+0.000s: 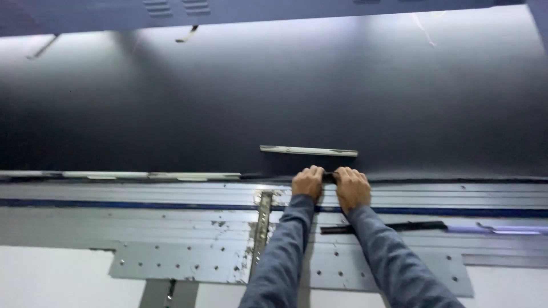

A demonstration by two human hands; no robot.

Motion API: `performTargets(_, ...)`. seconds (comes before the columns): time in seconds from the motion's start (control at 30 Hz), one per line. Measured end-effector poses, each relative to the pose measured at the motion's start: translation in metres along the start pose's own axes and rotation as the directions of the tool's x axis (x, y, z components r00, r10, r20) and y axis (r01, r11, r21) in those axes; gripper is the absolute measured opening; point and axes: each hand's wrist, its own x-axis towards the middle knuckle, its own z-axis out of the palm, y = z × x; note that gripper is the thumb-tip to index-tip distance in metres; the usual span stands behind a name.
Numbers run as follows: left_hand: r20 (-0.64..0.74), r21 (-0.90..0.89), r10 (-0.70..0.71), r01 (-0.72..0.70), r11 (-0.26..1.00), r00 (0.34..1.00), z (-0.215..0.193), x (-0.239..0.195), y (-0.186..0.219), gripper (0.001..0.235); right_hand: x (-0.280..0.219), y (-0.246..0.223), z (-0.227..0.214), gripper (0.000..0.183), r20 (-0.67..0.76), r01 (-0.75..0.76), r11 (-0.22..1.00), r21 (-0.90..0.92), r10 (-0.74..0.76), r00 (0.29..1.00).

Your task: Smoothing out a large sheet of fabric on a cutting machine bed and securing the edges with clamping bars.

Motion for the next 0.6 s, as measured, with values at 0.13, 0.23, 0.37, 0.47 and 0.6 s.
performTargets(0.13, -0.281, 0.169, 0.07, -0.022, 0.985, 0.957, -0.001, -0.02, 0.003, 0.011, -0.02, -0.014, -0.01, 0.019, 0.024, -0.055, 0.998, 0.023, 0.055, 0.998)
performTargets(0.23, -0.314, 0.166, 0.08, -0.028, 0.986, 0.946, 0.002, -0.019, 0.001, 0.011, -0.021, -0.019, -0.022, 0.018, 0.032, -0.057, 0.998, 0.016, 0.057, 0.998)
performTargets(0.37, -0.285, 0.145, 0.063, -0.022, 0.989, 0.957, 0.0, -0.023, 0.001, 0.012, -0.01, -0.016, -0.032, 0.018, 0.124, 0.018, 0.998, -0.053, -0.012, 0.992)
performTargets(0.47, -0.275, 0.068, 0.013, 0.005, 0.998, 0.961, -0.006, -0.021, 0.005, 0.019, 0.031, -0.001, -0.055, 0.022, 0.319, 0.304, 0.943, -0.136, -0.249, 0.915)
performTargets(0.6, -0.225, -0.064, -0.002, -0.013, 0.998, 0.974, -0.016, -0.019, 0.012, 0.026, 0.135, -0.011, -0.026, 0.031, -0.007, 0.082, 0.988, 0.129, -0.081, 0.997)
